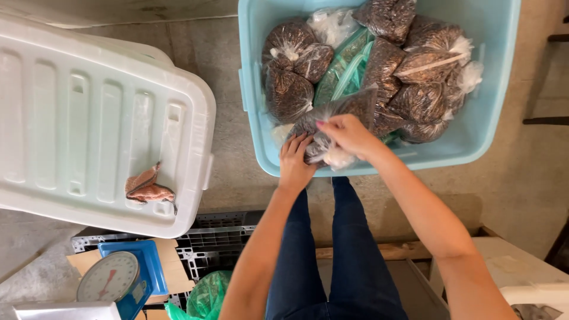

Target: Clean a large plastic liner and organize bags of coffee beans in storage bins.

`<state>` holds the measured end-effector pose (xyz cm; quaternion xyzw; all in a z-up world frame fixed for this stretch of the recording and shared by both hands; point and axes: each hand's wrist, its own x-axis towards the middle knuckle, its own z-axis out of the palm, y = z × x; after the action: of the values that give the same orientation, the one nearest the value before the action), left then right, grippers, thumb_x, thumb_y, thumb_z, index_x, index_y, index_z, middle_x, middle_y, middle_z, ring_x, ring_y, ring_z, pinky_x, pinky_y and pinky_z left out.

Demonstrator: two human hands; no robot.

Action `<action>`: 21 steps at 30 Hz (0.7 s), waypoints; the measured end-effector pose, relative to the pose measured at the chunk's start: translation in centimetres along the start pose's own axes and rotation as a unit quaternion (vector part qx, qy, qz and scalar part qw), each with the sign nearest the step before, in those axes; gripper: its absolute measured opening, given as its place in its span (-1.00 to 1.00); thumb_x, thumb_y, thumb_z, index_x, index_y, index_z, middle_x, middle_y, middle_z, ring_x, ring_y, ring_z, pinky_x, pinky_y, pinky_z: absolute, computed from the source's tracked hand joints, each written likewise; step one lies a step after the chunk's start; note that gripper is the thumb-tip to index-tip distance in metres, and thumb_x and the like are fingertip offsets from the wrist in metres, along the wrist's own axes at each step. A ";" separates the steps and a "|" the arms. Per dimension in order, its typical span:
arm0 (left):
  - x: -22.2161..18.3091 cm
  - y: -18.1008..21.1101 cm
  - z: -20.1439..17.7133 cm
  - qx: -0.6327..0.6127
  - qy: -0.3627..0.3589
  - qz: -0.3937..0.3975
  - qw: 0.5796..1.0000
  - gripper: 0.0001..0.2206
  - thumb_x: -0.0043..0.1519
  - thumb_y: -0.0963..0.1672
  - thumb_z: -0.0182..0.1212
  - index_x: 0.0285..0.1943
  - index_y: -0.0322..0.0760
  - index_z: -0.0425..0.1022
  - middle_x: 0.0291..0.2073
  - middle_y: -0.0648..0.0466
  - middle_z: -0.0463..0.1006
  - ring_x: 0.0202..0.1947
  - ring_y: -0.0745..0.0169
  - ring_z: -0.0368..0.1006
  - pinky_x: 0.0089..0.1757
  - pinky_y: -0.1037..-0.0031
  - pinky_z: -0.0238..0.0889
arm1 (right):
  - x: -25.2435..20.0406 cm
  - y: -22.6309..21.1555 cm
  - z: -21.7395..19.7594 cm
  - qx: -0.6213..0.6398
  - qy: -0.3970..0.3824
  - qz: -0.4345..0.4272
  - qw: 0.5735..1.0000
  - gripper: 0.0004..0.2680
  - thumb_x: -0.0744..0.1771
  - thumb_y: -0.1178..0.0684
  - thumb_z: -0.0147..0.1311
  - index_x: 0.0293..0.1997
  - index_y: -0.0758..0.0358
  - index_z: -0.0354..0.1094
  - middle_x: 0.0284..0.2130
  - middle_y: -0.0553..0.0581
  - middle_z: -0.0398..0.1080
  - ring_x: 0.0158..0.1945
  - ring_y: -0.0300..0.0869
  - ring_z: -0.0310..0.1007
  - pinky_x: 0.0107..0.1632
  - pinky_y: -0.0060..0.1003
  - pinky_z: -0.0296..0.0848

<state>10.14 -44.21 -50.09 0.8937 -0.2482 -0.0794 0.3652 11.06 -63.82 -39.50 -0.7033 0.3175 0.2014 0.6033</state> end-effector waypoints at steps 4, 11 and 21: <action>2.2 -1.3 -0.3 -0.044 -0.027 0.005 0.999 -0.70 0.07 -0.11 0.40 0.00 -0.09 0.63 -0.05 0.18 0.58 0.06 0.01 0.49 0.03 0.22 0.41 | 1.6 -0.6 -1.8 0.047 0.017 0.047 0.998 -0.74 0.32 -0.13 0.14 -0.55 0.16 0.37 -0.72 0.01 0.29 -0.62 -0.25 0.33 -0.58 -0.39 0.26; 6.8 -2.9 -0.8 -0.182 -0.228 -0.185 0.938 -0.75 -0.02 -0.06 0.52 -0.21 -0.18 0.70 -0.47 -0.08 0.63 -0.31 -0.25 0.59 -0.30 0.12 0.37 | -0.7 -4.0 -9.0 -0.114 -0.058 -0.090 0.988 -0.50 0.33 -0.03 0.23 0.41 0.30 0.16 0.21 0.51 0.14 0.26 0.34 0.17 0.22 0.27 0.25; 9.7 3.1 -2.2 -0.218 -0.294 -0.170 0.915 -0.73 0.03 -0.14 0.48 -0.11 -0.33 0.70 -0.27 -0.20 0.68 -0.10 -0.24 0.59 -0.12 0.20 0.40 | 1.2 13.8 -11.4 -0.294 0.050 -0.227 0.927 -0.78 0.30 0.06 0.32 -0.08 0.25 0.35 -0.13 0.15 0.36 -0.04 0.17 0.49 -0.03 0.03 0.53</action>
<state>18.01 -49.60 -46.04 0.7569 -0.1652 -0.4512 0.4430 1.26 -76.21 -48.02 -0.9116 0.1057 0.1075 0.3825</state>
